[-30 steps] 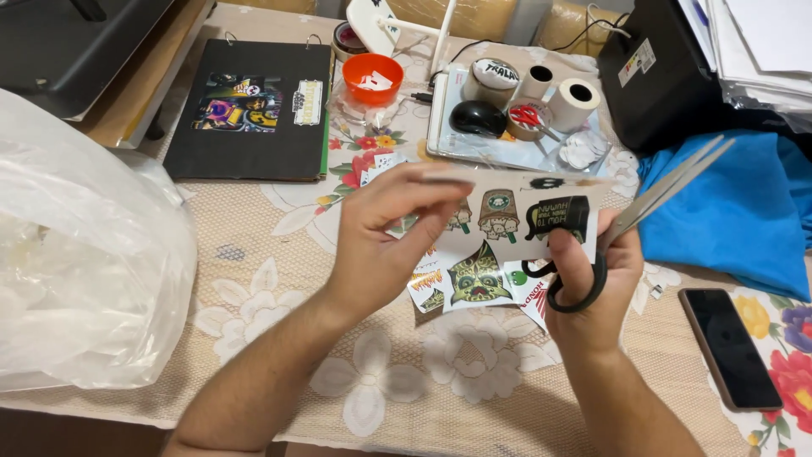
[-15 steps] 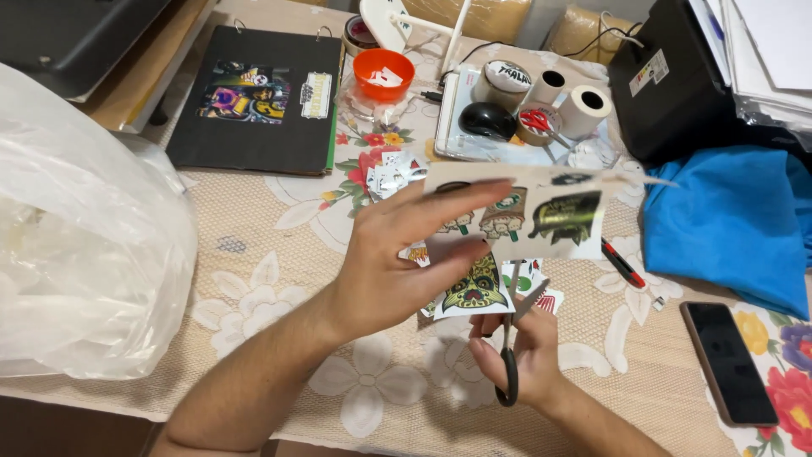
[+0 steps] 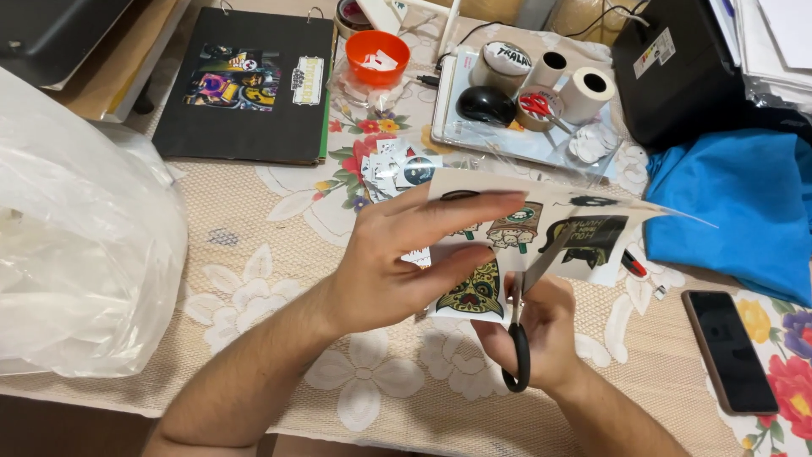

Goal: Using scissors to manually cut out individual stickers from a printed sheet of paper.

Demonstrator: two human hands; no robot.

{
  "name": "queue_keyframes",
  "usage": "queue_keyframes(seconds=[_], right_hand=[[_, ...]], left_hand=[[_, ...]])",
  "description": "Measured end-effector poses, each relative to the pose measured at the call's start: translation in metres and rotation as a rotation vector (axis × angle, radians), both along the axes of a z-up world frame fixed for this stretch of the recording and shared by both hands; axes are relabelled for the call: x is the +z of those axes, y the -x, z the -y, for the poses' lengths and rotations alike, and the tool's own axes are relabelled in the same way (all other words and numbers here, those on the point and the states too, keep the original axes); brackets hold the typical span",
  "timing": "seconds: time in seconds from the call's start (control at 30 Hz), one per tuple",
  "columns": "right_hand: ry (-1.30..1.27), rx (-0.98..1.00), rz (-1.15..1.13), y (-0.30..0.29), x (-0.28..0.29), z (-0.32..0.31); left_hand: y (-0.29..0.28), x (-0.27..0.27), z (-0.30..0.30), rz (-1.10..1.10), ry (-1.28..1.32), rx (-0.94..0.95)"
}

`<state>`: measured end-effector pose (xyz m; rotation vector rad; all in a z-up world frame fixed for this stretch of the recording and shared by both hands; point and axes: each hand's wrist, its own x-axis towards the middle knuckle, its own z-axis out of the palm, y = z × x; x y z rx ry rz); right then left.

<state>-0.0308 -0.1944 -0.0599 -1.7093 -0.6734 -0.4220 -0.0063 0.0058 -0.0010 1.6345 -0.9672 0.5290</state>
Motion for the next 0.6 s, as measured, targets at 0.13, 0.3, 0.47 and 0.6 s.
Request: queue_keyframes(seconds=[0.13,0.3,0.47,0.6], right_hand=[[-0.027,0.034,-0.016,0.001,0.004,-0.003],[-0.015,0.003,-0.002,0.000,-0.003,0.002],[0.020,-0.048,0.011,-0.001,-0.013,0.008],[0.002,-0.040,0.012,0.000,-0.011,0.006]], left_hand=[[-0.002,-0.003,0.000,0.017,-0.032,0.005],[-0.002,-0.002,0.000,0.021,0.008,-0.023],[-0.003,-0.002,0.001,-0.021,0.035,-0.044],[-0.004,-0.001,0.001,-0.038,0.025,-0.002]])
